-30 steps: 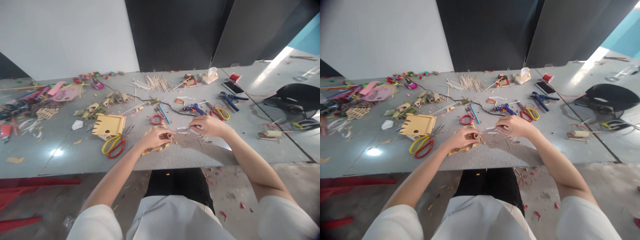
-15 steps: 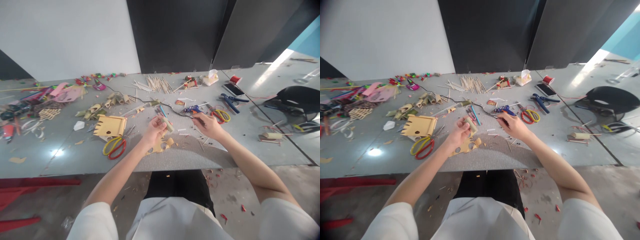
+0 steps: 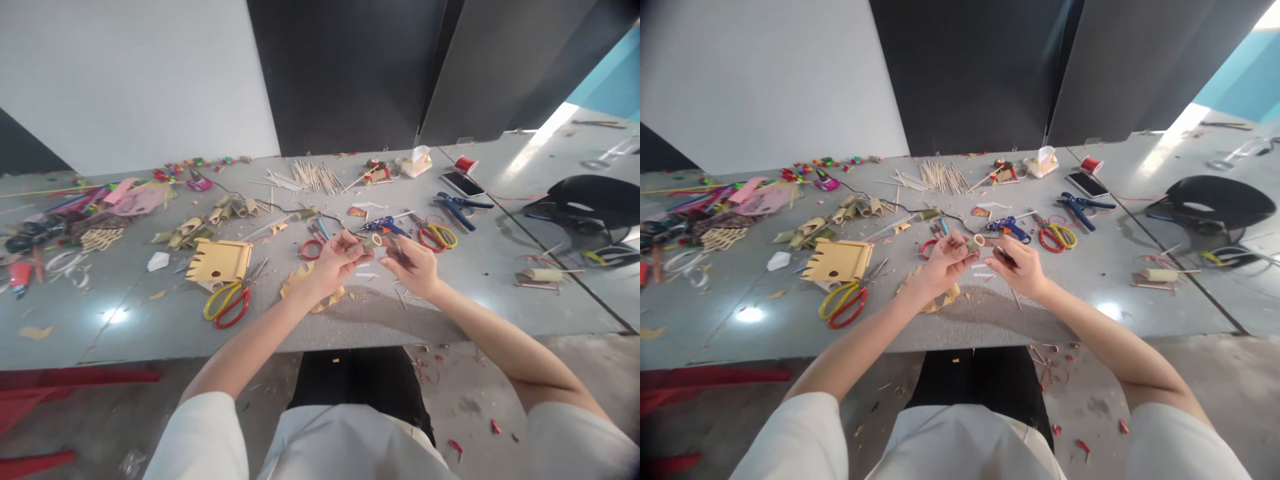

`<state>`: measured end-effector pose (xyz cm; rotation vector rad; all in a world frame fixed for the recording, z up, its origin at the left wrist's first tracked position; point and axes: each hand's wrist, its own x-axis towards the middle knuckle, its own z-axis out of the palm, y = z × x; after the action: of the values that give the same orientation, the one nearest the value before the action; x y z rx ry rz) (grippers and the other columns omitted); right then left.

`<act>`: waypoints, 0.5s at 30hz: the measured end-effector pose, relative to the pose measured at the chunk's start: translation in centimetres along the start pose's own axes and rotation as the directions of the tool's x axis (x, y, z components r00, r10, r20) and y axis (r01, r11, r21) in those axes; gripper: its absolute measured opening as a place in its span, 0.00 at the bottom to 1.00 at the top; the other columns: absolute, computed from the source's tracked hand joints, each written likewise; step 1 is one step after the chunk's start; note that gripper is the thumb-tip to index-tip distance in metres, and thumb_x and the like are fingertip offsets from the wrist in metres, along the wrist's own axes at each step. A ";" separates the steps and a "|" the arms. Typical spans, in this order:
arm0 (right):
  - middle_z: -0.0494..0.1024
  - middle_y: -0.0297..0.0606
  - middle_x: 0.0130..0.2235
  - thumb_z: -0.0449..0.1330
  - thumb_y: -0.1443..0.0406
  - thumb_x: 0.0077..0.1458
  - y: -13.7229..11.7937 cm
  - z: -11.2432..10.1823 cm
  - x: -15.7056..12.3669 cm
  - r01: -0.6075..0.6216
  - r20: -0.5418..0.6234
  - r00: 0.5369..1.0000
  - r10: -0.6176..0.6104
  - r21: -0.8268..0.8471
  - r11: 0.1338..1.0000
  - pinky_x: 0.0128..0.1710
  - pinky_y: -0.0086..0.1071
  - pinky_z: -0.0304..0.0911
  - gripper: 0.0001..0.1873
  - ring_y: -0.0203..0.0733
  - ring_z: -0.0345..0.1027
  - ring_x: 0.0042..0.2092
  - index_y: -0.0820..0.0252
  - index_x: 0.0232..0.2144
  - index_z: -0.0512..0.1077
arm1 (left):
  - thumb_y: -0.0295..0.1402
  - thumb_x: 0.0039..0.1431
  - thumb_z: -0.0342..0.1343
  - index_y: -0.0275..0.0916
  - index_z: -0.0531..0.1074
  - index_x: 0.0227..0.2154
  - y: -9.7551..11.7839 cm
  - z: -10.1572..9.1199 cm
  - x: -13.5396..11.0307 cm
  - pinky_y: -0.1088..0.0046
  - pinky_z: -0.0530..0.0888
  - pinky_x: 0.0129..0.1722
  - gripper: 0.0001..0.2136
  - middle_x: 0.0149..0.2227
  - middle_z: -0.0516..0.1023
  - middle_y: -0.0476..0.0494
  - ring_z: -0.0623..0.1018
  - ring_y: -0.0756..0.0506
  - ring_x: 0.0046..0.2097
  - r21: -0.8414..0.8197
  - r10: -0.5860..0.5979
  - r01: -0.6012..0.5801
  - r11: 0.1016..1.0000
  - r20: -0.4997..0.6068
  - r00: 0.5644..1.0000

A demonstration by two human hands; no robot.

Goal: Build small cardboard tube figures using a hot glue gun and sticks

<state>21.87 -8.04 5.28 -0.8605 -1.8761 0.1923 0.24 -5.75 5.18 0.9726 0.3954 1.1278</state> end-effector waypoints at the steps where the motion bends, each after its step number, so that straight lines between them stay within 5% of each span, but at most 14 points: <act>1: 0.72 0.33 0.28 0.64 0.51 0.69 0.0 0.3 0.1 -0.021 -0.030 0.999 0.021 0.014 1.000 0.29 0.32 0.61 0.15 0.37 0.62 0.28 0.56 0.42 0.79 | 0.41 0.50 0.79 0.39 0.67 0.34 -0.3 0.0 0.0 0.68 0.82 0.45 0.24 0.40 0.81 0.49 0.84 0.48 0.39 0.030 0.001 -0.002 1.000 0.022 1.000; 7: 0.72 0.32 0.28 0.60 0.55 0.72 0.8 1.1 0.4 -0.057 0.081 0.995 0.053 0.046 0.997 0.31 0.31 0.60 0.17 0.35 0.63 0.29 0.57 0.32 0.73 | 0.47 0.65 0.68 0.38 0.73 0.45 -1.1 -0.5 -1.1 0.66 0.80 0.44 0.18 0.42 0.78 0.43 0.81 0.47 0.38 0.474 -0.027 -0.060 0.879 0.175 0.984; 11: 0.77 0.37 0.36 0.54 0.58 0.77 0.8 1.2 0.1 -0.006 0.216 0.976 -0.003 0.041 0.999 0.39 0.33 0.67 0.13 0.40 0.71 0.37 0.57 0.48 0.76 | 0.45 0.75 0.54 0.40 0.67 0.43 -1.5 -0.3 -2.5 0.66 0.75 0.43 0.12 0.37 0.76 0.45 0.78 0.46 0.38 0.743 0.000 -0.117 0.659 0.156 0.988; 15: 0.78 0.45 0.44 0.47 0.60 0.79 0.4 1.2 -0.2 0.040 0.264 0.964 -0.032 -0.024 0.999 0.48 0.37 0.71 0.18 0.45 0.76 0.46 0.57 0.59 0.73 | 0.43 0.78 0.49 0.42 0.63 0.44 -1.6 -0.4 -3.2 0.67 0.72 0.39 0.10 0.34 0.75 0.47 0.77 0.45 0.36 0.838 0.036 -0.101 0.537 0.097 0.995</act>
<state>21.12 -7.61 4.39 -0.8525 -2.1456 0.2680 -0.47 -8.57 3.09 1.9031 0.9076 0.9438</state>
